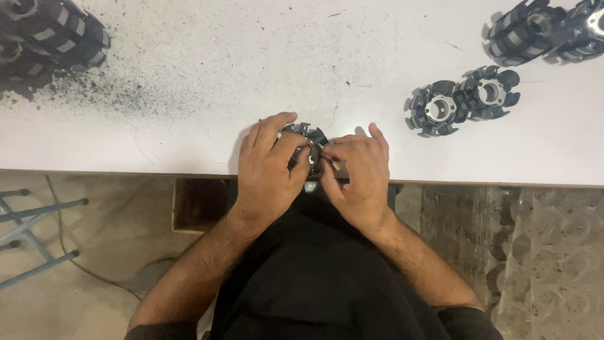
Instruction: The person sits at a white workbench and assembles small black plastic components into circular hub-like housings, fitting pieces into the hubs one at a time by hand and using a small flat tool to help seat them. Finished hubs are set aside on the bench as more parts are picked up and pressed into place.
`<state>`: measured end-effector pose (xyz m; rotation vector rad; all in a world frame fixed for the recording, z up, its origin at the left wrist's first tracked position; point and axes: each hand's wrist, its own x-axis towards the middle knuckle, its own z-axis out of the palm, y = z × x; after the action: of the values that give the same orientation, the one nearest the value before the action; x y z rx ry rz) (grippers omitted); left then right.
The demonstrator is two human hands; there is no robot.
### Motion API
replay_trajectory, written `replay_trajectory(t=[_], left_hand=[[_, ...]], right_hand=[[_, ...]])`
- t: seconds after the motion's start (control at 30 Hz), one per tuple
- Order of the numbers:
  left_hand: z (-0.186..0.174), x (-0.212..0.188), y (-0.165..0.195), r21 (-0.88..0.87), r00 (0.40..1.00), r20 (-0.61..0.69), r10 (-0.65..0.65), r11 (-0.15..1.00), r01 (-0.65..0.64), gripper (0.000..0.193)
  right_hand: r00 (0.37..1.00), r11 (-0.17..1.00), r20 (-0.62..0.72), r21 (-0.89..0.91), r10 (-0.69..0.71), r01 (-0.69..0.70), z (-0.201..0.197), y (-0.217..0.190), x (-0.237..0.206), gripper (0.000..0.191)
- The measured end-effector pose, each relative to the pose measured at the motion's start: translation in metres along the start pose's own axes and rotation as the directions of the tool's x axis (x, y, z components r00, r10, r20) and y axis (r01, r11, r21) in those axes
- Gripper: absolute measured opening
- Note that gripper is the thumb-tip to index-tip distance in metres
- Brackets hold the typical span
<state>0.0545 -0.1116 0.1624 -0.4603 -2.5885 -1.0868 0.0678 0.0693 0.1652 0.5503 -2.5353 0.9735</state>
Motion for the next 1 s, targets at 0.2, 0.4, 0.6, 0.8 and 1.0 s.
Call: replay_trajectory(t=[0.2,0.4,0.6,0.8,1.0], left_hand=[[0.004,0.003,-0.011,0.024,0.997,-0.057,0.053,0.998,-0.051,0.019],[0.005,0.006,-0.013,0.014,0.997,0.022,0.07,0.997,-0.07,0.018],[0.014,0.008,-0.013,-0.035,0.999,0.008,0.031,0.999,-0.031,0.015],[0.026,0.009,-0.018,0.015,0.998,-0.02,0.061,0.998,-0.06,0.011],[0.03,0.004,-0.022,-0.003,0.995,-0.075,0.06,0.998,-0.061,0.013]], right_hand=[[0.999,0.999,-0.007,-0.034,-0.035,0.035,0.007,0.003,0.007,0.029],[0.999,1.0,0.034,-0.018,-0.023,0.023,0.004,0.004,0.012,0.029],[0.999,1.0,0.041,0.021,-0.015,0.014,0.001,0.003,0.017,0.025],[0.999,0.999,0.049,0.042,0.004,-0.006,-0.002,0.006,0.015,0.022],[1.0,0.998,0.022,0.059,-0.007,0.006,0.002,0.002,0.012,0.025]])
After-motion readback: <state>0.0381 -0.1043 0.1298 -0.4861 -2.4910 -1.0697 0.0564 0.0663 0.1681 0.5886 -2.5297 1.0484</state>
